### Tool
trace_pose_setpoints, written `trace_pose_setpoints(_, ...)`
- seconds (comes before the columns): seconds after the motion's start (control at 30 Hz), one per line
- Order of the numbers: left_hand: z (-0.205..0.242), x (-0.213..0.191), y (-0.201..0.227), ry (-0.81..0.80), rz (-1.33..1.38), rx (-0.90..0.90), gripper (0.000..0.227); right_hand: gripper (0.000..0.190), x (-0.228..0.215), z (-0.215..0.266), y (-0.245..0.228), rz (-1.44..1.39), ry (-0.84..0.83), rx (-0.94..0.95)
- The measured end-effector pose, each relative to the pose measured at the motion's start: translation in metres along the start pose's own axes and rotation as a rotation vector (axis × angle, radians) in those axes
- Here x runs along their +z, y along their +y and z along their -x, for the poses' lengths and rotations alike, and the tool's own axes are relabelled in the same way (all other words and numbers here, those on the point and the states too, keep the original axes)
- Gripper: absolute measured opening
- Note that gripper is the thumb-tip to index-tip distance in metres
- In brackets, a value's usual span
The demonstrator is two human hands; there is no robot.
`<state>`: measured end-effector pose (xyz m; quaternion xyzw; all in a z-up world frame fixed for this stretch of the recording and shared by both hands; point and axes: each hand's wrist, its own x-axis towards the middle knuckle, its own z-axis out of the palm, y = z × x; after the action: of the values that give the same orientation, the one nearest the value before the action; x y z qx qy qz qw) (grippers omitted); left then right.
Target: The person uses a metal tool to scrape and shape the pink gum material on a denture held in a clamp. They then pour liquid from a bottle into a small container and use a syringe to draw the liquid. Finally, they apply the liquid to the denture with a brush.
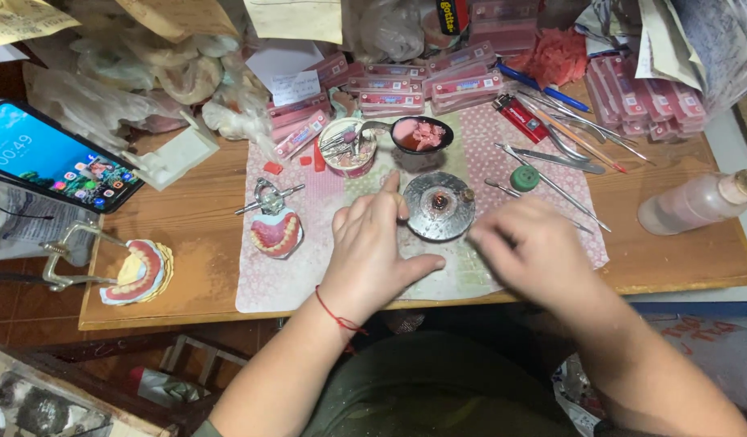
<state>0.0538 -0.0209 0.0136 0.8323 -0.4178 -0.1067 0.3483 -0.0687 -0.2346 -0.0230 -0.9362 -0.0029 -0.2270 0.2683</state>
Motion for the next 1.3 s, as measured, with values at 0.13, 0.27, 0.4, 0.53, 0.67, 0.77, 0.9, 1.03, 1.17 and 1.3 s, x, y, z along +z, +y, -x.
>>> trace_pose_setpoints(0.13, -0.009, 0.011, -0.001, 0.117, -0.155, 0.017, 0.077, 0.031, -0.016, -0.031, 0.001, 0.211, -0.098, 0.195)
trace_pose_setpoints(0.27, -0.017, 0.005, -0.004, 0.101, -0.175, 0.061, 0.074, 0.037, -0.017, -0.054, -0.015, 0.306, -0.220, 0.211)
trace_pose_setpoints(0.4, -0.029, -0.002, -0.027, 0.022, -0.098, 0.072, 0.069, 0.036, -0.011, -0.056, -0.014, 0.309, -0.258, 0.206)
trace_pose_setpoints(0.53, -0.029, -0.010, -0.028, -0.031, 0.146, 0.060, 0.064, 0.034, -0.014, -0.057, -0.015, 0.218, -0.313, 0.207)
trace_pose_setpoints(0.67, -0.027, -0.006, -0.025, -0.045, 0.172, -0.007, 0.063, 0.039, -0.015, -0.055, -0.012, 0.233, -0.291, 0.173)
trace_pose_setpoints(0.77, -0.027, -0.007, -0.028, -0.070, 0.173, 0.004, 0.059, 0.039, -0.011, -0.054, -0.019, 0.307, -0.230, 0.088)
trace_pose_setpoints(0.9, -0.029, -0.009, -0.030, -0.085, 0.176, 0.020, 0.059, 0.036, -0.004, -0.050, -0.011, 0.385, -0.170, -0.031)
trace_pose_setpoints(1.03, -0.032, -0.007, -0.033, -0.088, 0.205, 0.045, 0.060, 0.030, -0.005, -0.047, -0.007, 0.452, -0.154, -0.198)
trace_pose_setpoints(1.17, -0.031, -0.003, -0.037, -0.081, 0.236, 0.019, 0.062, 0.024, -0.007, -0.044, -0.002, 0.437, -0.141, -0.275)
trace_pose_setpoints(1.3, -0.032, -0.003, -0.038, -0.091, 0.254, -0.009, 0.061, 0.009, -0.010, -0.039, -0.003, 0.294, -0.149, -0.244)
